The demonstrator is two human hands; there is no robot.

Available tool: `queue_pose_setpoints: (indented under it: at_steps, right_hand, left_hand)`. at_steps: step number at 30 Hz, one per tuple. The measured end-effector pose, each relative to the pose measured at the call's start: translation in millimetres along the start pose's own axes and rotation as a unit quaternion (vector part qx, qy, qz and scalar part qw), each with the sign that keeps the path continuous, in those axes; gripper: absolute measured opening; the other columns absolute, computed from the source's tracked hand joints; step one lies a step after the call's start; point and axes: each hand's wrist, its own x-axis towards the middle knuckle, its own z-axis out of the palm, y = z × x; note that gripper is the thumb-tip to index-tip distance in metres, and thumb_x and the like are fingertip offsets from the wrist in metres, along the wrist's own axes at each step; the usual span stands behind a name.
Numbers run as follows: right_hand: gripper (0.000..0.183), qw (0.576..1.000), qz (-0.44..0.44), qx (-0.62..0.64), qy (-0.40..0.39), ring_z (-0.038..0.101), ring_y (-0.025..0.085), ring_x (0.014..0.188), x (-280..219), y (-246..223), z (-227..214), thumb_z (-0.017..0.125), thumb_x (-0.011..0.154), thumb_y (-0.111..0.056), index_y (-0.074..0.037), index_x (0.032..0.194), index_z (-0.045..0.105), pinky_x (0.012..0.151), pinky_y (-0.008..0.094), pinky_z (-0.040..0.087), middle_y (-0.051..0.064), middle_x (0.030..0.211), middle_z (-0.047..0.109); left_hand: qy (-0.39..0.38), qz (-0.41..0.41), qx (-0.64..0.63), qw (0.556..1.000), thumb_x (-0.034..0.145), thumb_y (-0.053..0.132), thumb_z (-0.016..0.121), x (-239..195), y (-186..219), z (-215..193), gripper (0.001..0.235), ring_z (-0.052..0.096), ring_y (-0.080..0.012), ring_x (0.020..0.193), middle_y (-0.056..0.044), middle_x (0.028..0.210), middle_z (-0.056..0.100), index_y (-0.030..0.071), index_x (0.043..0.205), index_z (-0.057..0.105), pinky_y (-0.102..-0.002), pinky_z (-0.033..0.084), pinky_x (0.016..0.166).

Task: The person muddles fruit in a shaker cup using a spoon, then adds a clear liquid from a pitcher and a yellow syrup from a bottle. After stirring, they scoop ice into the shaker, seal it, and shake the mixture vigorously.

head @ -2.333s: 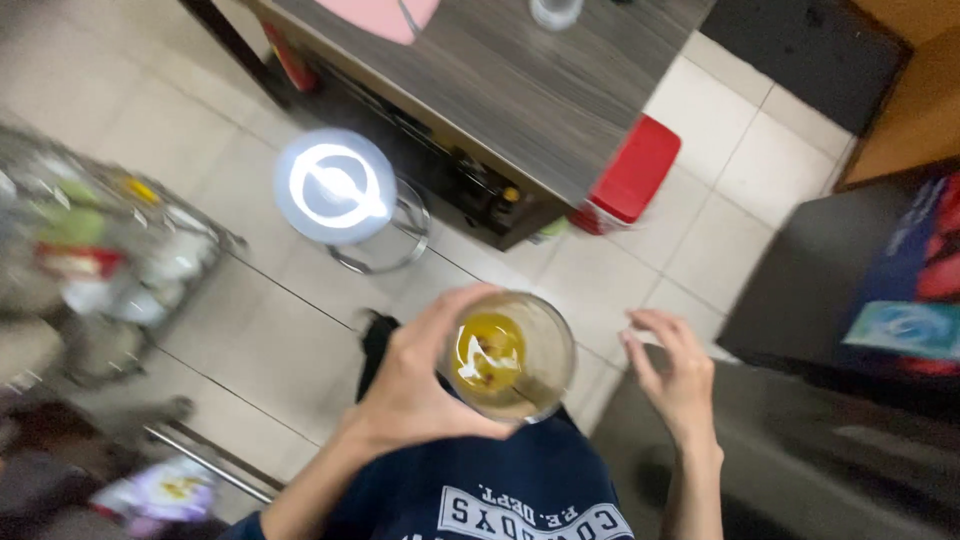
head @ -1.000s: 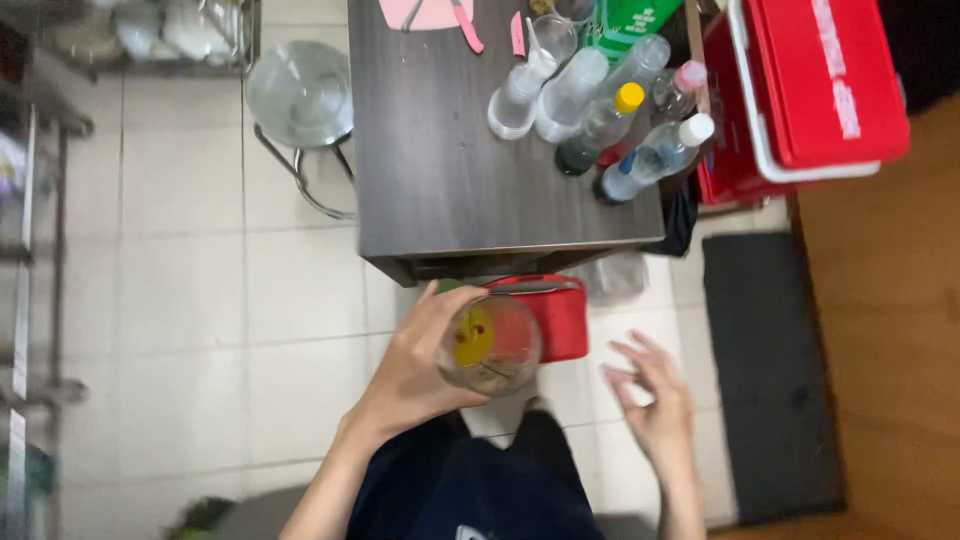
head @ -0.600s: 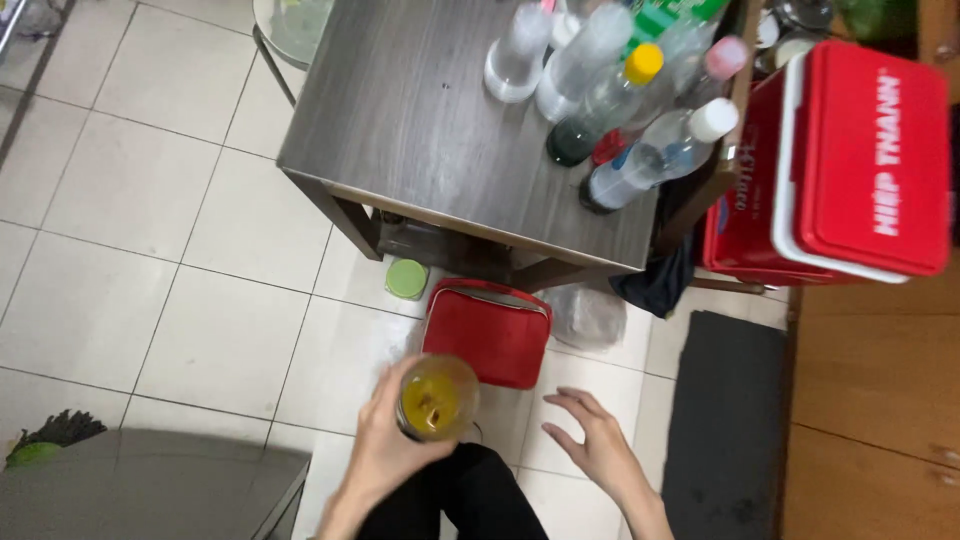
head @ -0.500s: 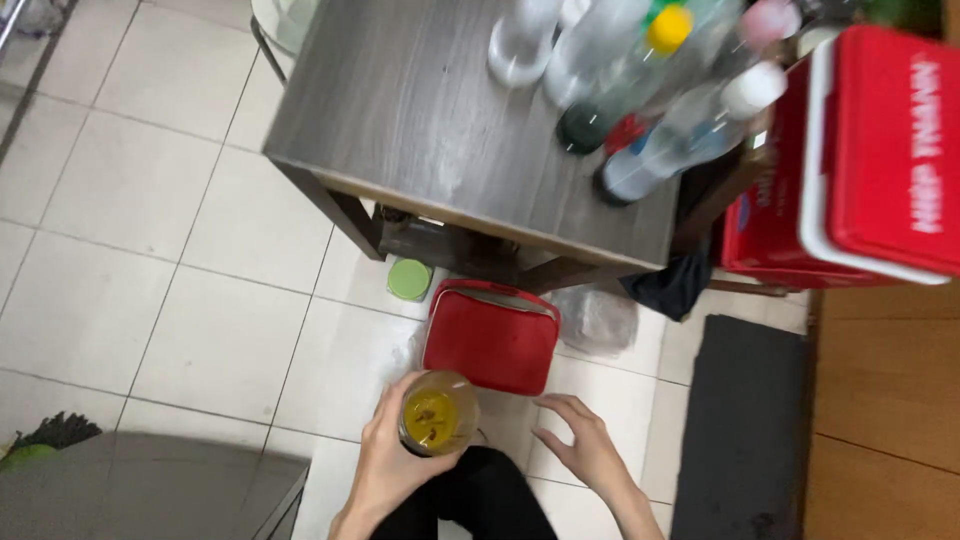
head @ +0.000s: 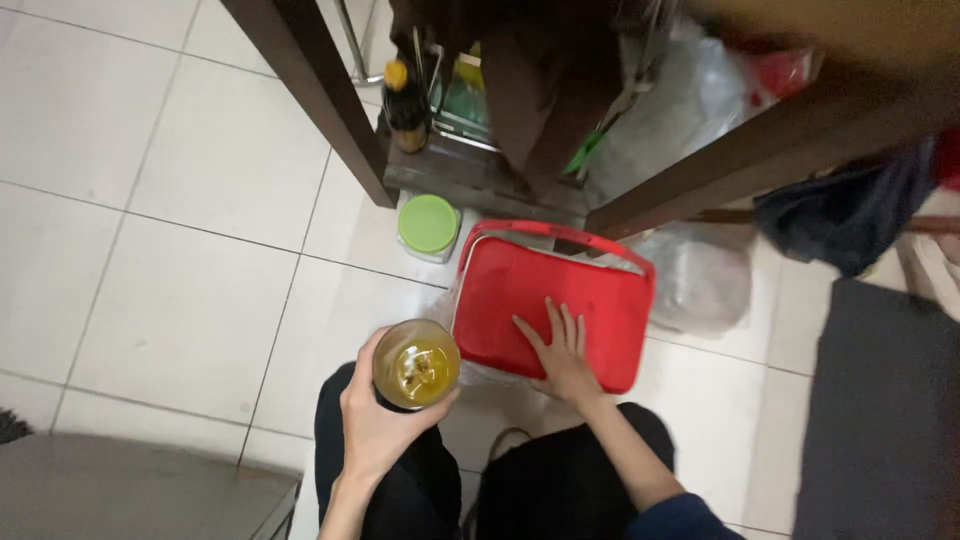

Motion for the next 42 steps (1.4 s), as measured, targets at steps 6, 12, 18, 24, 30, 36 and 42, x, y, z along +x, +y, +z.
queue_pose_setpoints:
  at_steps: [6, 12, 18, 24, 30, 36, 42]
  right_hand:
    - [0.119, 0.964, -0.091, -0.141, 0.205, 0.012, 0.042, 0.154, -20, 22, -2, 0.091, 0.052, -0.060, -0.040, 0.156, 0.037, 0.111, 0.081, 0.003, 0.017, 0.169, 0.014]
    - [0.048, 0.897, -0.160, -0.007, 0.413, 0.056, 0.038, 0.120, -46, 37, -135, 0.083, 0.084, -0.043, -0.014, 0.120, 0.071, 0.103, 0.053, 0.041, 0.020, 0.132, 0.058]
    - [0.037, 0.846, -0.020, -0.083, 0.526, 0.046, 0.026, 0.086, 1, 47, -146, 0.078, 0.101, -0.041, -0.005, 0.111, 0.075, 0.078, 0.038, 0.030, 0.008, 0.092, 0.055]
    - [0.013, 0.727, -0.079, 0.054, 0.680, 0.064, 0.030, 0.078, 29, 10, -93, 0.063, 0.100, 0.014, 0.005, 0.091, 0.067, 0.077, 0.040, 0.048, 0.016, 0.087, 0.072]
    - [0.057, 0.916, 0.387, 0.106, 0.005, 0.065, 0.051, 0.109, 54, 115, 60, 0.064, 0.094, -0.051, -0.004, 0.122, 0.050, 0.088, 0.060, 0.052, 0.029, 0.116, 0.068]
    - [0.056, 0.905, 0.322, 0.280, -0.007, 0.076, 0.022, 0.093, 68, 157, 86, 0.066, 0.091, -0.052, -0.008, 0.125, 0.062, 0.088, 0.034, 0.051, 0.007, 0.079, 0.081]
    - [0.018, 0.909, 0.173, 0.335, 0.176, 0.073, 0.013, 0.087, 1, 153, 37, 0.050, 0.061, -0.001, -0.007, 0.060, 0.066, 0.080, 0.023, 0.050, 0.001, 0.086, 0.077]
  left_hand:
    - [-0.025, 0.106, -0.028, 0.994, 0.047, 0.019, 0.101, 19, -58, 12, 0.095, 0.069, -0.0136, 0.111, -0.003, 0.120, 0.074, 0.012, 0.132, 0.059, -0.025, 0.052, 0.100]
    - [-0.022, 0.138, -0.041, 0.989, 0.047, 0.020, 0.101, 24, -66, 8, 0.098, 0.067, -0.0144, 0.113, -0.005, 0.124, 0.071, 0.009, 0.134, 0.057, -0.027, 0.050, 0.103]
    - [-0.033, 0.112, -0.012, 0.993, 0.046, 0.021, 0.102, 24, -86, 15, 0.096, 0.068, -0.0129, 0.111, -0.001, 0.123, 0.072, 0.013, 0.132, 0.059, -0.026, 0.050, 0.101]
    - [-0.024, 0.151, 0.010, 0.988, 0.045, 0.022, 0.103, 18, -106, 16, 0.098, 0.067, -0.0151, 0.114, -0.004, 0.126, 0.071, 0.010, 0.133, 0.060, -0.026, 0.048, 0.103]
    - [-0.025, 0.106, 0.007, 0.994, 0.045, 0.018, 0.102, 13, -109, 10, 0.094, 0.068, -0.0123, 0.112, 0.000, 0.126, 0.073, 0.013, 0.130, 0.062, -0.024, 0.048, 0.104]
    - [-0.022, 0.105, 0.020, 0.994, 0.044, 0.020, 0.102, 7, -112, 18, 0.095, 0.069, -0.0126, 0.111, 0.000, 0.125, 0.072, 0.014, 0.130, 0.062, -0.025, 0.049, 0.102]
    - [-0.035, 0.106, -0.006, 0.994, 0.039, 0.020, 0.104, 2, -101, 19, 0.100, 0.069, -0.0112, 0.107, -0.003, 0.123, 0.073, 0.011, 0.130, 0.064, -0.024, 0.051, 0.102]
